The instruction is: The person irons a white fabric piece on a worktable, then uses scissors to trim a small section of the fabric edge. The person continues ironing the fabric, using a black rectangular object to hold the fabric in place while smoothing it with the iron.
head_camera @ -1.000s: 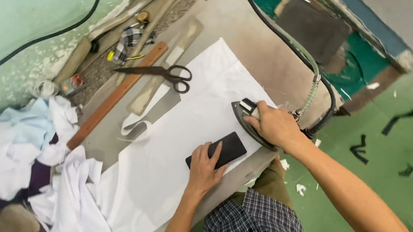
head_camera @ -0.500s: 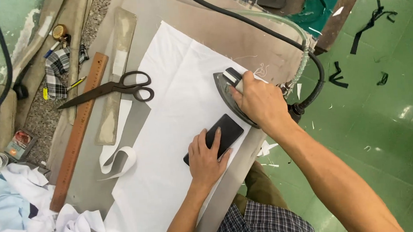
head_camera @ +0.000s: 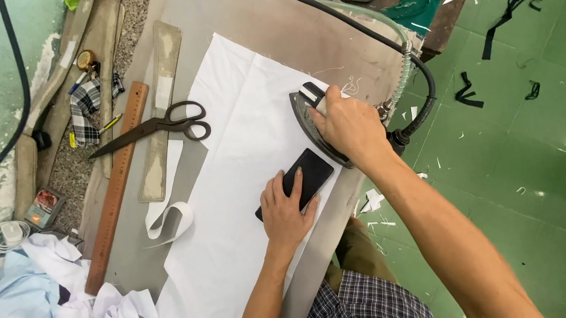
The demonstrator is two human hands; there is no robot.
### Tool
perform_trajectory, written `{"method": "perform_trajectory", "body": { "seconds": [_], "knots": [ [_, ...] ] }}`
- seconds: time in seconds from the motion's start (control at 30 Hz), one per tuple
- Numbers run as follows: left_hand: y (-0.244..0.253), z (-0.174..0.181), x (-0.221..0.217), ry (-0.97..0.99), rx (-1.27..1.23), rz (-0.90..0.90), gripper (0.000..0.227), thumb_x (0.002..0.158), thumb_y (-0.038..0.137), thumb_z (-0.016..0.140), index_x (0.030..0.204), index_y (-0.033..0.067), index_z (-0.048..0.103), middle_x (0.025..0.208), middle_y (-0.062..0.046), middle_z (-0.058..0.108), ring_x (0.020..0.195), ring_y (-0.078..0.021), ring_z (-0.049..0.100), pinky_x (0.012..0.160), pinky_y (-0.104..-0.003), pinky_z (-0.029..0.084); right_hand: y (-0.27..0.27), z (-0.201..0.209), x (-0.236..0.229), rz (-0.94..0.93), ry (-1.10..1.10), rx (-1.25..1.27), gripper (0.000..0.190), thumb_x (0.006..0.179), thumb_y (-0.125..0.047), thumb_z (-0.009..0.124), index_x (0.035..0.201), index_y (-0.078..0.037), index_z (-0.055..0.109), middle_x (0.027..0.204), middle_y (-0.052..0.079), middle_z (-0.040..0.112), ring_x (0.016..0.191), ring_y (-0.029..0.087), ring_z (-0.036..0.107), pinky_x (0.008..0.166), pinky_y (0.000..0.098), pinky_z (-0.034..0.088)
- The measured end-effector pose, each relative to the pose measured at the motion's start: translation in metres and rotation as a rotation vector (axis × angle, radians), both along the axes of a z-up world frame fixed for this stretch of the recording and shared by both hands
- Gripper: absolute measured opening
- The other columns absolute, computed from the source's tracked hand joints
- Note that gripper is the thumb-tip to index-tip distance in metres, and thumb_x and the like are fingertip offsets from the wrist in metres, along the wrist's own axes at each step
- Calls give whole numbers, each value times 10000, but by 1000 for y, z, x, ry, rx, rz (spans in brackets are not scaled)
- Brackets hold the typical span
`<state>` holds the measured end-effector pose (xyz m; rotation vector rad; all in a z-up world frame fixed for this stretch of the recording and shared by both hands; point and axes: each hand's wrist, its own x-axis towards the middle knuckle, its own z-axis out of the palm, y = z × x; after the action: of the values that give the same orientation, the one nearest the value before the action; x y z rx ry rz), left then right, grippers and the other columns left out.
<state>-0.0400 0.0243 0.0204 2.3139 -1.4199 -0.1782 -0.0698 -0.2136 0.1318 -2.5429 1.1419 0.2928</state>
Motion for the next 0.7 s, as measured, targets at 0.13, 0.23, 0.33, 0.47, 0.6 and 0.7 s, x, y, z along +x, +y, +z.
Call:
{"method": "perform_trajectory", "body": {
  "seconds": [0.13,0.23,0.33,0.47,0.6,0.7],
  "knots": [
    [-1,0,0,2,-22,12,650,936,537,635,1474,181,557,1355,-214,510,1281,-388,479,992,-504,397,-1,7,1,-32,-28,49,496,1035,-479,507,1083,12,560,808,331,701,804,522,742,691,592,599],
    [-1,0,-1,-1,-21,20,653,933,536,642,1478,187,557,1351,-210,514,1280,-386,484,992,-502,400,1,14,2,-69,-36,95,517,1037,-482,492,1094,28,555,823,345,700,819,542,735,710,612,590],
    [-2,4,-2,4,-24,23,663,923,525,661,1481,184,553,1340,-212,523,1274,-391,496,985,-508,408,-1,9,-5,-51,-62,87,517,1009,-446,484,1206,27,558,987,331,694,881,526,737,735,609,592],
    [-3,4,-2,13,-39,35,636,927,525,663,1452,174,588,1336,-215,535,1270,-386,501,989,-505,406,-3,9,-5,-29,-102,87,503,1017,-427,485,1238,18,563,1030,300,678,918,499,736,763,594,596],
    [-3,6,-2,-20,-108,49,638,895,497,705,1440,182,600,1290,-189,561,1223,-361,538,968,-490,431,-3,18,-3,-33,-87,144,536,1030,-423,499,1264,54,565,1083,335,675,949,518,729,801,608,582],
    [-2,7,-2,-24,-133,57,625,887,494,717,1421,184,620,1275,-181,577,1206,-350,551,967,-487,438,-1,24,-2,-32,-82,166,535,1029,-419,514,1253,64,566,1073,344,682,975,525,724,824,607,576]
  ]
}}
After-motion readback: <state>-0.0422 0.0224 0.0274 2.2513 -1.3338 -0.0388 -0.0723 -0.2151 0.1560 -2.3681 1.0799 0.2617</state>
